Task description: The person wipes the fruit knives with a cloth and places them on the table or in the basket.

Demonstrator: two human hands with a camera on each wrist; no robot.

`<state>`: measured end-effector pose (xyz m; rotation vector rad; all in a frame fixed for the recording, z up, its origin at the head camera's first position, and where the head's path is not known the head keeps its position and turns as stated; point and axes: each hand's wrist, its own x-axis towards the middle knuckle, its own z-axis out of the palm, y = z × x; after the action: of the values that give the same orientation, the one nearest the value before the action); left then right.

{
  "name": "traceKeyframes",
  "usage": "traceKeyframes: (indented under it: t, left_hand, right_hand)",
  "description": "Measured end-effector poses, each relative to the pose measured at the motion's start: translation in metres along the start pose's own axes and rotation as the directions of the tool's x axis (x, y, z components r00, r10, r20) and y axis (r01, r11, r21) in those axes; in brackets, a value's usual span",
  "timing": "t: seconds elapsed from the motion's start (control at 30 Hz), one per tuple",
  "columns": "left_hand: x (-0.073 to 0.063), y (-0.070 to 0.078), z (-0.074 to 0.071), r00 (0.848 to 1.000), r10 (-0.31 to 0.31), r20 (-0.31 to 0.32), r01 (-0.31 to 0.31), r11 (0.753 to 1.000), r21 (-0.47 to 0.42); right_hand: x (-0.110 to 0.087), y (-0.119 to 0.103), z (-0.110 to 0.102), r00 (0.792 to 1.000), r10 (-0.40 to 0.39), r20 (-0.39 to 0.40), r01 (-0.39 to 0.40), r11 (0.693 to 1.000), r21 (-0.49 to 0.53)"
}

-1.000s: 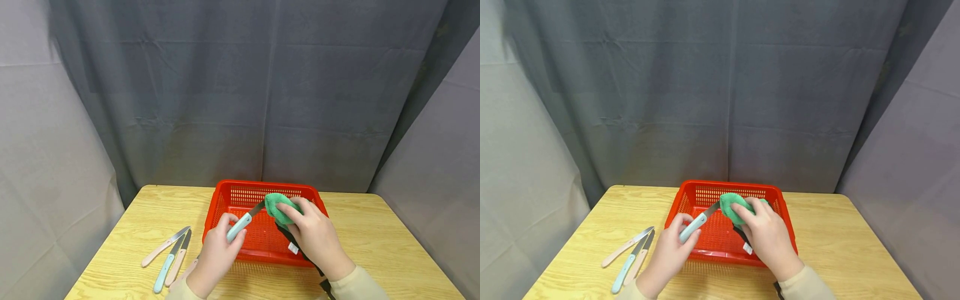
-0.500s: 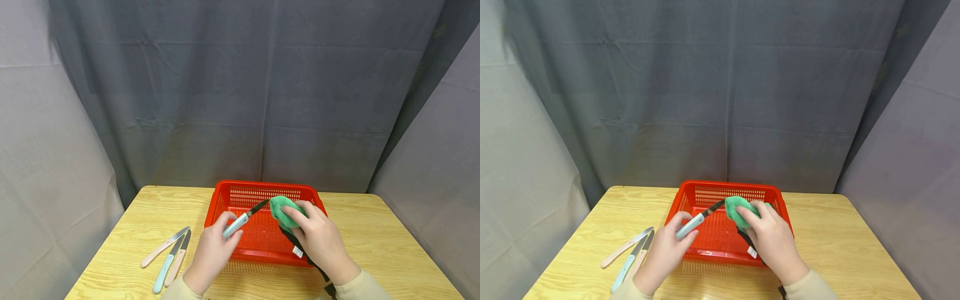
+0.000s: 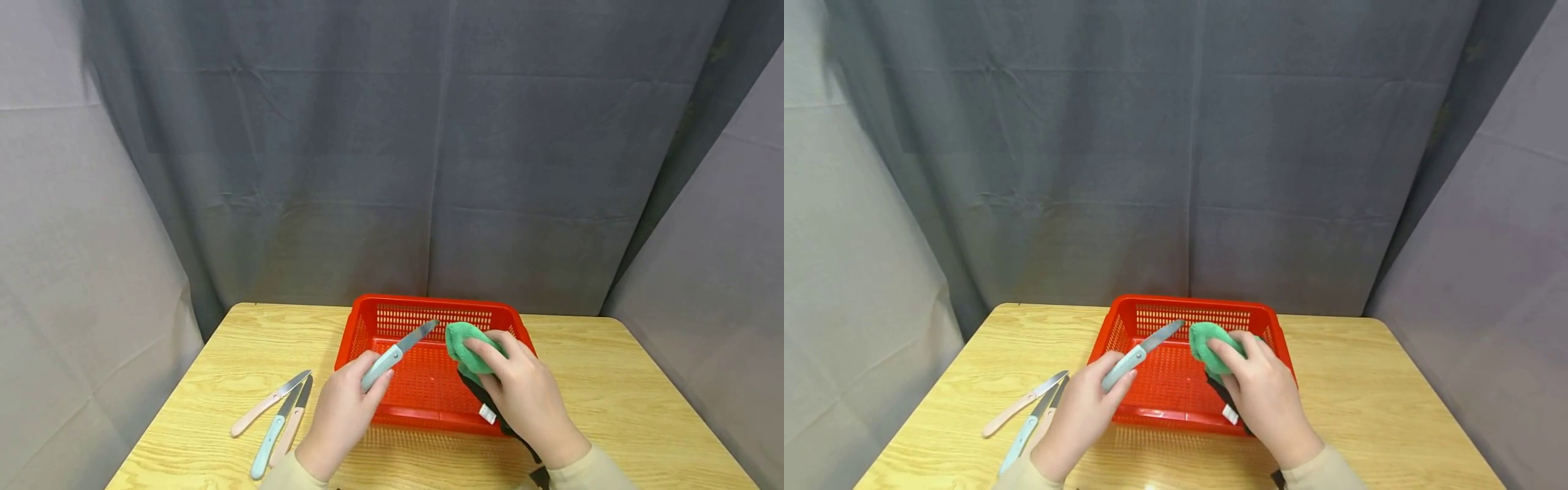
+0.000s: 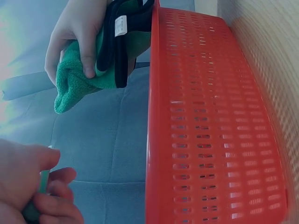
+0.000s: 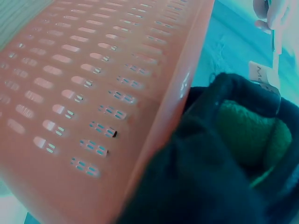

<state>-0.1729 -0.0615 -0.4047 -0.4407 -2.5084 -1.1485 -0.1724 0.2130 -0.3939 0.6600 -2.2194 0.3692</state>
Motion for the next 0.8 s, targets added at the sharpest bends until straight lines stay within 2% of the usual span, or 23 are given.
traceKeyframes:
  t: [0.3,0.4,0.67,0.8]
  left_hand:
    - [0.006,-0.001,-0.005,0.999,0.037,0.004,-0.037,0.997,0.071]
    - [0.011,-0.001,-0.009,0.997,0.082,0.008,-0.082,0.988,0.131]
    - [0.038,0.002,-0.027,0.977,0.19,0.093,-0.208,0.943,0.261]
    - [0.056,0.002,-0.031,0.954,0.26,0.153,-0.296,0.903,0.312]
  right_hand:
    - [-0.002,0.002,-0.001,0.999,0.029,0.022,-0.029,1.0,0.004]
    - [-0.003,0.003,-0.002,0.999,0.031,0.019,-0.031,1.0,0.001]
    - [-0.005,0.006,-0.004,0.999,0.016,-0.033,-0.017,1.0,-0.007]
    - [-0.007,0.008,-0.006,0.999,0.038,-0.032,-0.039,0.999,-0.022]
